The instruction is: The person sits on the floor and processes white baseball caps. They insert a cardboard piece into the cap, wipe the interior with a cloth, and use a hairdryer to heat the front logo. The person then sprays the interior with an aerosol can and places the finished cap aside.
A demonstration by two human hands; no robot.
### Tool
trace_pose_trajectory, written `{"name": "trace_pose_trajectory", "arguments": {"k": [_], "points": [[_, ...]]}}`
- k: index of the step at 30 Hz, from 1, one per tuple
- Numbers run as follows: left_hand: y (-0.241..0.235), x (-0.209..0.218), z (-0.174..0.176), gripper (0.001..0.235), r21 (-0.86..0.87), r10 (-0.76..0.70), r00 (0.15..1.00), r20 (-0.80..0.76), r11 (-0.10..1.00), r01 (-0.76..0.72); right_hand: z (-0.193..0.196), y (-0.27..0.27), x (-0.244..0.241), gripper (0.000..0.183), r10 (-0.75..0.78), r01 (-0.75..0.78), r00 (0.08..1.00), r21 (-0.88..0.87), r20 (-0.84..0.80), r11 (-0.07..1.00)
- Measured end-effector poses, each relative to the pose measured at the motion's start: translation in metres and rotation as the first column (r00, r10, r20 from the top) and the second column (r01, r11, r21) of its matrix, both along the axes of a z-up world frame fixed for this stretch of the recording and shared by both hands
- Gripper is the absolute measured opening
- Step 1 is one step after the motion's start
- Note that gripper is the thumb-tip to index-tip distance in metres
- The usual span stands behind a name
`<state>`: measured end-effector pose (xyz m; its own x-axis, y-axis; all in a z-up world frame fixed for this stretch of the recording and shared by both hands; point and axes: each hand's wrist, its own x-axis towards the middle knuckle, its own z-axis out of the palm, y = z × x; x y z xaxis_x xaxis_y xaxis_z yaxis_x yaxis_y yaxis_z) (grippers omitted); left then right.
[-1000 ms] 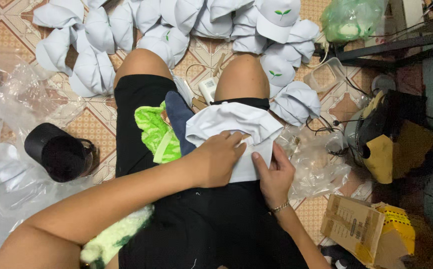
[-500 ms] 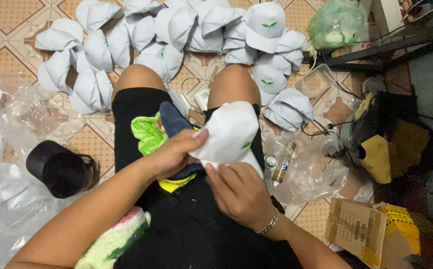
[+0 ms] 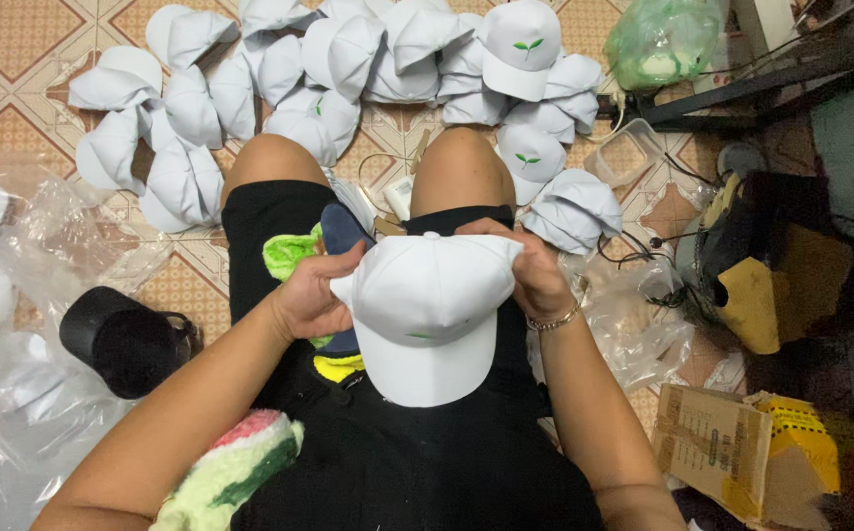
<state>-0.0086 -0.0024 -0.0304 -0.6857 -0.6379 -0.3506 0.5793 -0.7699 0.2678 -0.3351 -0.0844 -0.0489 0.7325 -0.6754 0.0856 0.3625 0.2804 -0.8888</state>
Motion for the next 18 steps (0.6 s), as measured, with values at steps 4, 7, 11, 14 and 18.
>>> {"name": "trace_pose_trajectory", "arguments": {"k": [4,7,11,14,18], "points": [[-0.002,-0.002,0.002,0.064,-0.002,0.061,0.997,0.052,0.998,-0.061,-0.030,0.011,0.004,0.066,-0.135,0.082,0.970,0.248,0.201,0.965],[-0.001,-0.003,-0.003,0.056,-0.129,0.258,0.966,0.028,0.959,-0.253,-0.036,0.036,0.021,0.097,-0.250,0.101,0.943,0.527,0.219,0.844],[-0.004,0.005,-0.015,0.042,-0.449,0.403,0.904,0.144,0.840,-0.304,-0.017,0.053,0.040,0.102,-0.214,0.022,0.953,0.658,0.213,0.753],[-0.003,0.002,-0.026,0.026,-0.551,0.420,0.847,0.325,0.813,-0.192,0.001,0.058,0.048,0.106,-0.218,0.029,0.960,0.715,0.174,0.699],[0.001,-0.007,-0.027,0.023,-0.440,0.567,0.796,0.212,0.783,-0.440,0.014,0.073,0.056,0.105,-0.264,0.150,0.964,0.777,0.022,0.612]]}}
